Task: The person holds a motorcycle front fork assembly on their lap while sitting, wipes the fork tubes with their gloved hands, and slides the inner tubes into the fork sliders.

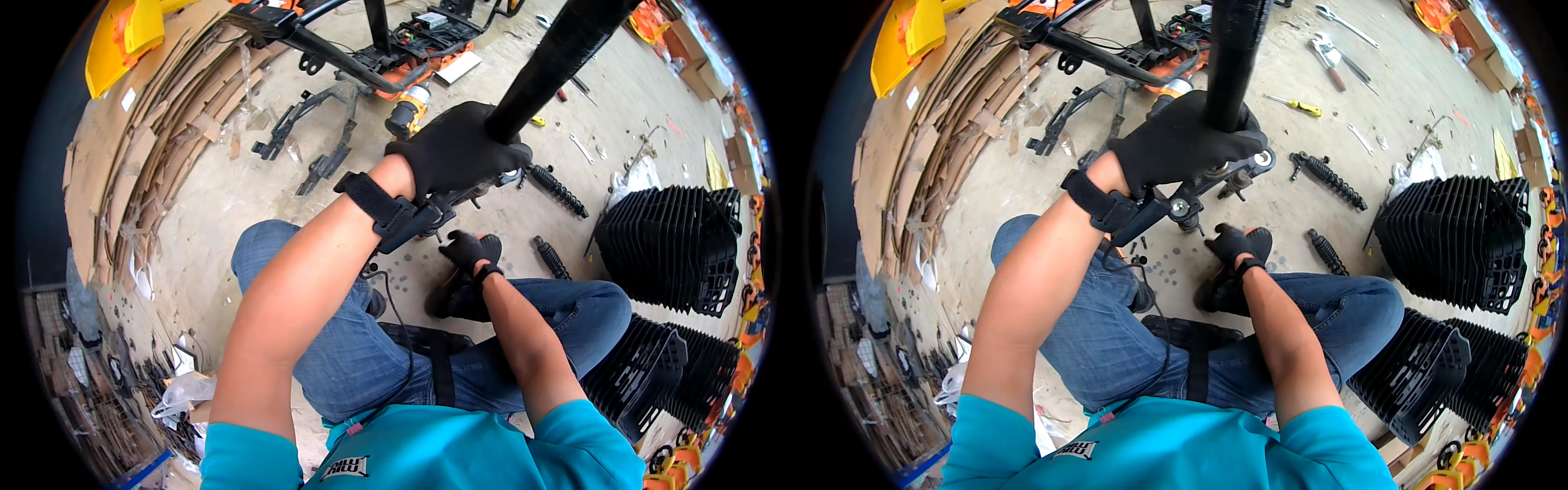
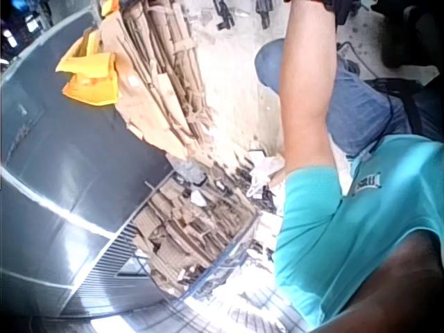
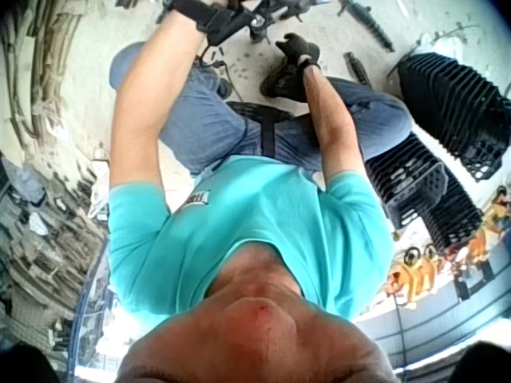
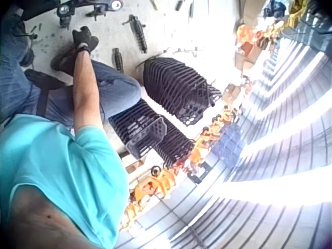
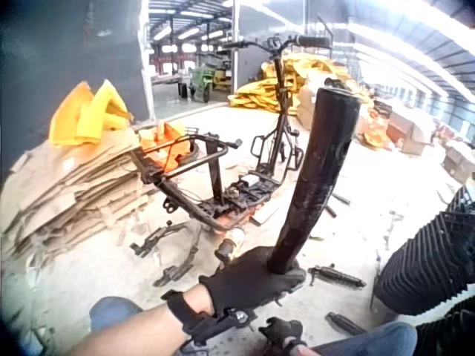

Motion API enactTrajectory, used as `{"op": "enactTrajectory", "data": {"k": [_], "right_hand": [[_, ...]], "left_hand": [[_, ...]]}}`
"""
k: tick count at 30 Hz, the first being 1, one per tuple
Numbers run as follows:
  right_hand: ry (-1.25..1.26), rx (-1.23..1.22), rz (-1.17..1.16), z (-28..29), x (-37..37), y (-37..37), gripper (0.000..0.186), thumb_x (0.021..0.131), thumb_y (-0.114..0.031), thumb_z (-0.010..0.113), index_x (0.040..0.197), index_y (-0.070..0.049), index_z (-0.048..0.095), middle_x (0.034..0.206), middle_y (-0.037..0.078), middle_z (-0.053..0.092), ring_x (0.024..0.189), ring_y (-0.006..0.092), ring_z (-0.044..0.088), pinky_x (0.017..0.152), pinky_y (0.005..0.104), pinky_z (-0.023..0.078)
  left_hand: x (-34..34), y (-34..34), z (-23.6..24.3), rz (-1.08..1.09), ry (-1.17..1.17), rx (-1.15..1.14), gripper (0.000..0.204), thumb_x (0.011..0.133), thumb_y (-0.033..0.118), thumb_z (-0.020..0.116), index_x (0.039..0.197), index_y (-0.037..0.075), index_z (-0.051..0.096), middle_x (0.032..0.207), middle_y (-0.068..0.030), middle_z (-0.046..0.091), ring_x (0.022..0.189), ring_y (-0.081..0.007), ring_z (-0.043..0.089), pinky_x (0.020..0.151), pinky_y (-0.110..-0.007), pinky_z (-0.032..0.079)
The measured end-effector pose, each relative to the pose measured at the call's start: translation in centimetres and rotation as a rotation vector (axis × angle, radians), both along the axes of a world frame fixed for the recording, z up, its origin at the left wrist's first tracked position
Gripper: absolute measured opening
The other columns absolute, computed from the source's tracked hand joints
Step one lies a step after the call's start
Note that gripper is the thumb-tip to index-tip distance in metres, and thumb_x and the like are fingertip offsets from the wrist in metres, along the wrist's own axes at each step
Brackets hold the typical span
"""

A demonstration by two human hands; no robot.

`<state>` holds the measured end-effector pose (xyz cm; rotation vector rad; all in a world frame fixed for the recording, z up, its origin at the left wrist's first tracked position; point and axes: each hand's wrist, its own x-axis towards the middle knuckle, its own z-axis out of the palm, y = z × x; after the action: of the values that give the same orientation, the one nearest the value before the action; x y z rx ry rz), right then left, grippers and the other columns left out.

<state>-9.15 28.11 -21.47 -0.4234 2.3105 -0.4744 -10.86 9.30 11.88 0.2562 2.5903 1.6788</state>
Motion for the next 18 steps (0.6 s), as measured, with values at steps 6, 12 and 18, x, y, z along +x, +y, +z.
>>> {"op": "enactTrajectory", "data": {"k": [6, 12, 18], "right_hand": [[0.253, -0.444, -0.443, 2.5, -5.8, 2.5, 0.077, 0.067, -0.031, 0.076, 0.133, -0.005, 0.045, 0.114, 0.019, 0.062, 0.104, 0.0338, 0.060, 0.088, 0.0392, 0.049], [0.044, -0.687, -0.280, 5.8, -7.8, 1.6, 0.075, 0.069, -0.036, 0.078, 0.132, -0.010, 0.048, 0.117, 0.014, 0.061, 0.105, 0.0286, 0.059, 0.083, 0.0384, 0.050], [0.086, -0.522, -0.289, 7.4, -7.5, 0.7, 0.066, 0.071, -0.037, 0.078, 0.125, -0.010, 0.053, 0.114, 0.016, 0.061, 0.100, 0.0277, 0.061, 0.082, 0.0371, 0.051]], "left_hand": [[0.1, 0.3, 0.2, -0.040, 0.013, -0.166, 0.023, 0.082, 0.024, 0.067, 0.087, 0.002, 0.065, 0.074, -0.0071, 0.065, 0.071, -0.0151, 0.060, 0.069, -0.030, 0.046], [0.0, -0.2, -0.2, -0.025, 0.038, -0.081, 0.019, 0.082, 0.019, 0.066, 0.087, 0.001, 0.064, 0.070, -0.0037, 0.061, 0.067, -0.0114, 0.057, 0.065, -0.027, 0.046], [0.8, -1.6, -0.2, -0.062, 0.080, -0.043, 0.015, 0.081, 0.016, 0.065, 0.085, 0.001, 0.064, 0.071, -0.0010, 0.060, 0.066, -0.0083, 0.056, 0.062, -0.025, 0.045]]}}
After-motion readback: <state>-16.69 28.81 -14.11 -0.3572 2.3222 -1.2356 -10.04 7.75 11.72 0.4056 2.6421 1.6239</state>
